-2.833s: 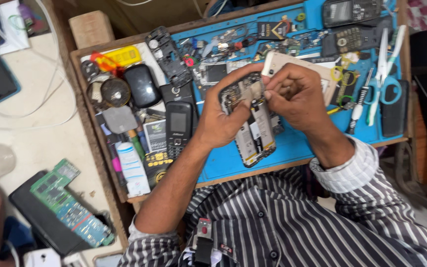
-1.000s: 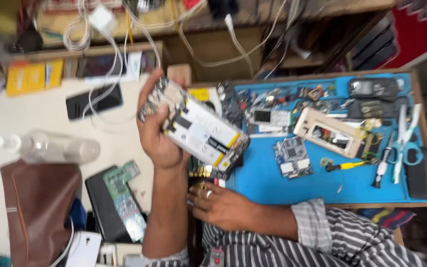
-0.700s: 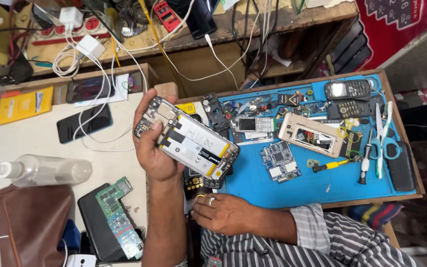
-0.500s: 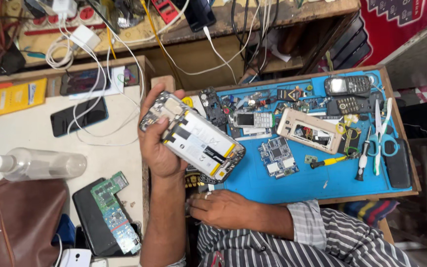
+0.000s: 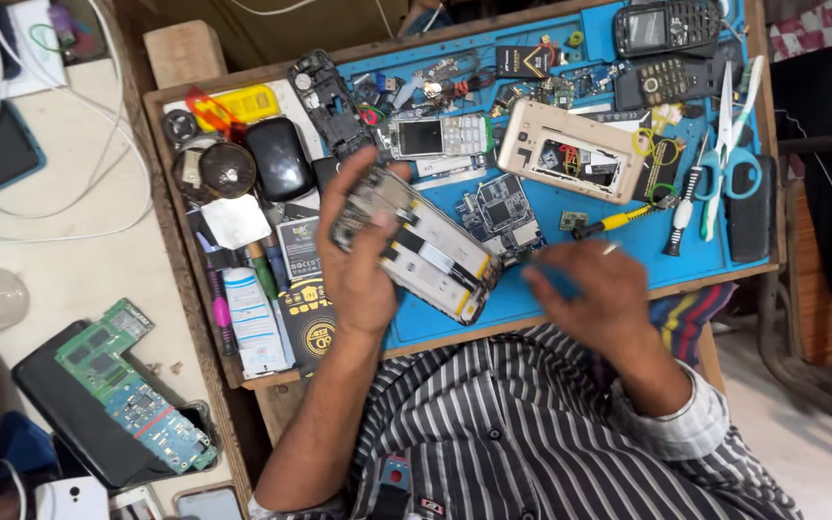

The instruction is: The person holds a disassembled smartphone and repeatedly presses and adjusts internal ribbon cables and connectors with their fingers. They rotate the device to access different connection points and continue manipulating the internal components throughout the clip.

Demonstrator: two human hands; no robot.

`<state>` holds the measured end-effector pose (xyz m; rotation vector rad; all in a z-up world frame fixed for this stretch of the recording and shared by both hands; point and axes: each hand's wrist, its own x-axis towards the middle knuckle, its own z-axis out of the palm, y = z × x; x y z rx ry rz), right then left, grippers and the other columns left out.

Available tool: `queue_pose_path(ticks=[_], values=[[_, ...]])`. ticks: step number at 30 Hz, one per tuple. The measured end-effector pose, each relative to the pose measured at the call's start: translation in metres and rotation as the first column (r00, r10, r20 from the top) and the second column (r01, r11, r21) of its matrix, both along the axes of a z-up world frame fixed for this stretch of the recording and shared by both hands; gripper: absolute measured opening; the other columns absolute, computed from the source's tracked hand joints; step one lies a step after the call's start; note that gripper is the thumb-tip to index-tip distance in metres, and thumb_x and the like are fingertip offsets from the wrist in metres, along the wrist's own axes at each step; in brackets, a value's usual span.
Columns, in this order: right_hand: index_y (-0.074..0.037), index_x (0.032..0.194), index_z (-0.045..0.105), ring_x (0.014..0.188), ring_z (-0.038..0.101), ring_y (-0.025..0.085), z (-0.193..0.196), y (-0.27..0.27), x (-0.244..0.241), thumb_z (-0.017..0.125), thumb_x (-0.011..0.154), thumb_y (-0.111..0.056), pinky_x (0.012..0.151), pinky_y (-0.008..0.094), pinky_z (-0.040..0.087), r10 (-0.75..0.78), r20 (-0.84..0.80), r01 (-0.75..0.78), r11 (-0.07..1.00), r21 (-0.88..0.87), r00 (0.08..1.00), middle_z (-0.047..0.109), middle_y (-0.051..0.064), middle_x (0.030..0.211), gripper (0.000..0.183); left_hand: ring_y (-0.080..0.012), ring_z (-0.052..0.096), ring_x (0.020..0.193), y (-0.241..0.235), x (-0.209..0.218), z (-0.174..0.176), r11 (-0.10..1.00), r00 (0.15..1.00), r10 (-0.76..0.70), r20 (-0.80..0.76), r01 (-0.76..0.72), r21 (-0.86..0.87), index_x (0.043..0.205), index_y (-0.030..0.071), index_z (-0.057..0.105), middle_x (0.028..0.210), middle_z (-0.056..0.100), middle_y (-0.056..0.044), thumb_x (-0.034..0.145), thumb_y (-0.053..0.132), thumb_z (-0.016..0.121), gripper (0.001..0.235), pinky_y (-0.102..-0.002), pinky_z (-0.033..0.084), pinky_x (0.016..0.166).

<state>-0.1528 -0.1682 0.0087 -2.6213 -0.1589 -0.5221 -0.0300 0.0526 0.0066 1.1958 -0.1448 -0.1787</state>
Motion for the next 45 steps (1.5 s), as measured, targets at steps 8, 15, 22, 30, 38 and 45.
queue_pose_path(ticks=[8,15,22,30,38,45], values=[[-0.009,0.112,0.074,0.112,0.064,0.029,-0.007,0.004,0.009,0.089,0.078,-0.029,0.09,0.043,0.048,-0.095,-0.063,0.082,0.981,-0.176,0.994,0.07,0.007,0.12,0.042,-0.0171,0.063,0.125,-0.01,-0.019,-0.027,0.977,0.977,-0.214,-0.025,0.214,0.007,0.15,-0.001,0.049,0.139,0.067,-0.017,0.105,0.01,0.055,0.048,-0.032,0.05,0.11],[-0.01,0.114,0.074,0.123,0.062,0.028,-0.011,-0.001,0.015,0.087,0.084,-0.021,0.103,0.045,0.046,-0.067,-0.071,0.056,0.988,-0.144,0.995,0.07,0.006,0.124,0.034,-0.018,0.062,0.128,-0.002,-0.016,-0.022,0.968,0.969,-0.245,-0.035,0.246,0.039,0.157,-0.001,0.042,0.143,0.065,-0.018,0.106,0.013,0.058,0.055,-0.032,0.049,0.112],[-0.007,0.108,0.073,0.121,0.064,0.031,-0.013,-0.038,0.001,0.087,0.082,-0.015,0.103,0.047,0.05,-0.111,0.003,0.111,0.992,-0.064,0.994,0.069,0.009,0.121,0.031,-0.0201,0.062,0.13,-0.006,-0.028,-0.026,0.924,0.923,-0.383,-0.042,0.383,-0.019,0.163,-0.003,0.033,0.142,0.065,-0.019,0.102,0.013,0.061,0.068,-0.037,0.05,0.113],[-0.007,0.112,0.072,0.121,0.066,0.031,0.008,-0.055,-0.001,0.086,0.084,-0.016,0.103,0.045,0.053,-0.16,-0.034,0.158,0.985,-0.069,0.986,0.069,0.01,0.125,0.033,-0.0205,0.064,0.124,-0.014,-0.047,-0.038,0.867,0.868,-0.497,-0.006,0.497,0.033,0.156,-0.003,0.036,0.137,0.064,-0.015,0.098,0.004,0.06,0.063,-0.036,0.052,0.108],[-0.01,0.12,0.071,0.114,0.06,0.036,-0.001,0.005,0.026,0.09,0.071,-0.033,0.097,0.049,0.048,-0.041,-0.145,0.022,0.991,-0.128,0.989,0.062,0.014,0.133,0.057,-0.0232,0.068,0.114,-0.002,-0.052,-0.041,0.982,0.983,-0.147,-0.106,0.132,-0.137,0.154,-0.001,0.034,0.13,0.065,-0.021,0.102,0.006,0.058,0.058,-0.04,0.058,0.101],[-0.013,0.129,0.068,0.122,0.056,0.039,-0.013,0.026,0.031,0.088,0.068,-0.041,0.099,0.054,0.043,-0.176,-0.177,0.142,0.972,-0.187,0.968,0.053,0.018,0.144,0.07,-0.0238,0.067,0.116,0.017,-0.04,-0.03,0.99,0.986,-0.088,-0.141,0.071,-0.124,0.156,-0.002,0.033,0.13,0.065,-0.023,0.104,0.01,0.059,0.059,-0.039,0.056,0.104]])
